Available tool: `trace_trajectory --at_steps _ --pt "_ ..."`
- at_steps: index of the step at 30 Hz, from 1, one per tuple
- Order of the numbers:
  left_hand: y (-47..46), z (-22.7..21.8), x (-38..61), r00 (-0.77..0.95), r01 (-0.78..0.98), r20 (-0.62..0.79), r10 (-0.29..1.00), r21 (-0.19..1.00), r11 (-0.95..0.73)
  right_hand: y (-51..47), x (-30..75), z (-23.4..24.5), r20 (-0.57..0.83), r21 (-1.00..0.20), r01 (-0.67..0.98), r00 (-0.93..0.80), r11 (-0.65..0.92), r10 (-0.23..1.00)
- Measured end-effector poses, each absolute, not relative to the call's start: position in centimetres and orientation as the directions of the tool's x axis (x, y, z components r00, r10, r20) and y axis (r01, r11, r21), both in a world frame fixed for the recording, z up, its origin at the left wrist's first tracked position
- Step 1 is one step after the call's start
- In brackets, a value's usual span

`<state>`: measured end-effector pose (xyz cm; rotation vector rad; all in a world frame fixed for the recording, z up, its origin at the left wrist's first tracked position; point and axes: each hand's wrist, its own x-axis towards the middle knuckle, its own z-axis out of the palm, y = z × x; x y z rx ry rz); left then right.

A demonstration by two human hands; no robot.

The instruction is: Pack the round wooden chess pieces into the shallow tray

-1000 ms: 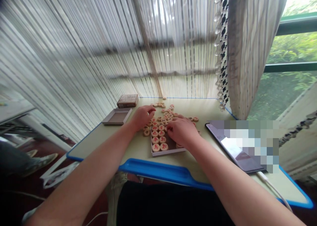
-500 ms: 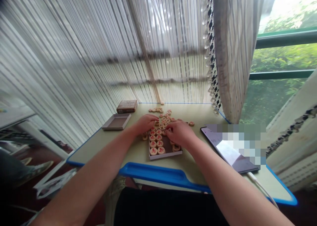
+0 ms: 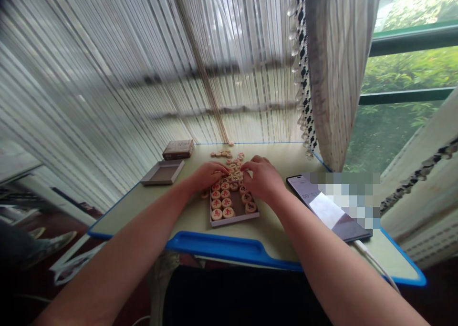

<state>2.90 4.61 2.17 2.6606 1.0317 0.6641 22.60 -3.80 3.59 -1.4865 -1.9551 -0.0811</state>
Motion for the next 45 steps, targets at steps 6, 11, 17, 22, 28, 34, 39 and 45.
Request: trace_trajectory --at_steps 6,11,17,22,28,34,39,45 --pt "4.6 2.5 3.0 0.607 0.656 0.341 0.718 0.296 -0.695 -3.9 22.5 3.4 0.521 -0.309 0.88 -0.161 0.361 0.838" --pt "4.4 2.6 3.0 0.602 0.689 0.321 0.731 0.255 -0.679 -4.0 22.5 3.3 0.519 -0.3 0.882 -0.17 0.364 0.838" --pt "4.8 2.4 3.1 0.626 0.674 0.283 0.727 0.274 -0.686 -4.2 22.9 3.5 0.521 -0.318 0.875 -0.16 0.365 0.838" --pt "5.2 2.4 3.3 0.602 0.672 0.299 0.74 0.311 -0.672 -4.1 23.3 3.3 0.521 -0.322 0.869 -0.167 0.374 0.837" --pt "4.5 3.0 3.2 0.444 0.642 0.374 0.814 0.501 -0.58 -4.0 23.1 3.0 0.494 -0.331 0.867 -0.179 0.374 0.851" --pt "3.3 3.5 3.6 0.466 0.22 0.339 0.817 0.85 -0.479 -4.4 22.3 3.0 0.518 -0.339 0.842 -0.206 0.42 0.83" --pt "2.5 3.7 4.1 0.471 0.099 0.239 0.849 0.942 -0.32 -5.0 21.9 3.4 0.591 -0.271 0.843 -0.236 0.465 0.772" --pt "1.9 3.9 4.5 0.501 0.025 0.198 0.842 0.97 -0.243 -5.4 21.8 4.1 0.625 -0.167 0.875 -0.263 0.455 0.735"
